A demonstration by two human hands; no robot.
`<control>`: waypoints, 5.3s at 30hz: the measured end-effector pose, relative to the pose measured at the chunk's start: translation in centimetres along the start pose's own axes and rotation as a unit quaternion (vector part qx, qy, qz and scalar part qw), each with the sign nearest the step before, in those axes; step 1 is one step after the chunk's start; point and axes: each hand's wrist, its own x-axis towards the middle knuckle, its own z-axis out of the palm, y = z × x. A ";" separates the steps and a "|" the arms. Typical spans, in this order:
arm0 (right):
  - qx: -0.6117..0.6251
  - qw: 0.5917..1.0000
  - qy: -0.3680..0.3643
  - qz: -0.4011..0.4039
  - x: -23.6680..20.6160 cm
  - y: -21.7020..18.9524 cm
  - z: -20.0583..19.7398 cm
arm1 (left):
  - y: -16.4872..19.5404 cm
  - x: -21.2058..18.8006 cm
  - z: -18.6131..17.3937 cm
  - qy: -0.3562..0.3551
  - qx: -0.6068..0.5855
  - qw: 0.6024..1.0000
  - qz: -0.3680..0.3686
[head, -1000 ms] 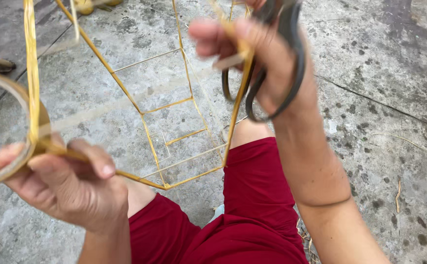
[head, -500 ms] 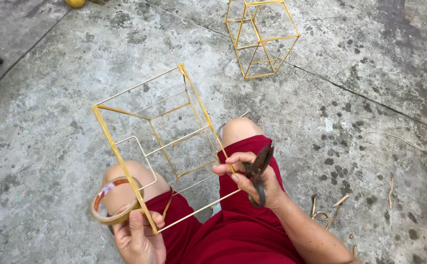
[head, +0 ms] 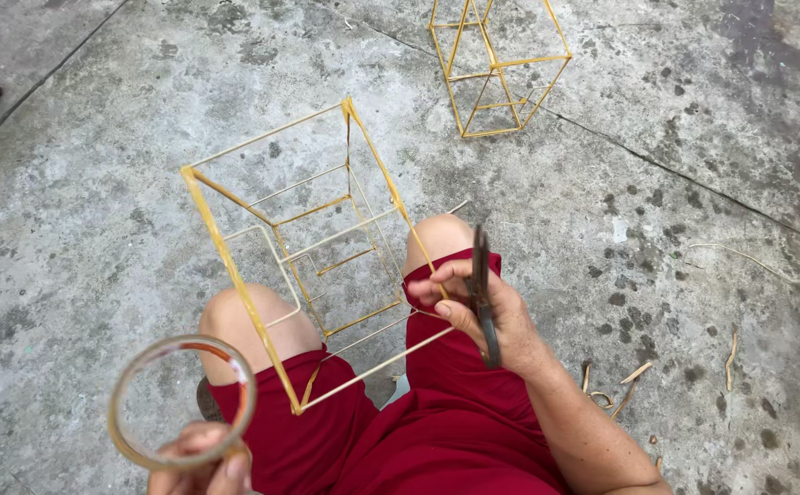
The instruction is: The person wraps yellow tape around the edges of a rectangular wire frame, smoothing it along each side and cutting the tape with scissors. They repeat this process on multiple edges of the same frame.
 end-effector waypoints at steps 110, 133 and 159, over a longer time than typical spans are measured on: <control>-0.175 0.982 -0.067 -0.009 3.3 1.7 -11.4 | 1.6 5.9 11.5 -0.105 0.341 0.931 0.082; -0.056 0.998 0.000 -0.029 0.7 7.1 -7.3 | 3.2 7.2 13.1 -0.103 0.643 0.752 0.101; -0.055 0.998 0.004 -0.006 0.8 7.6 -7.5 | 1.1 11.6 26.4 -0.347 0.638 0.644 0.239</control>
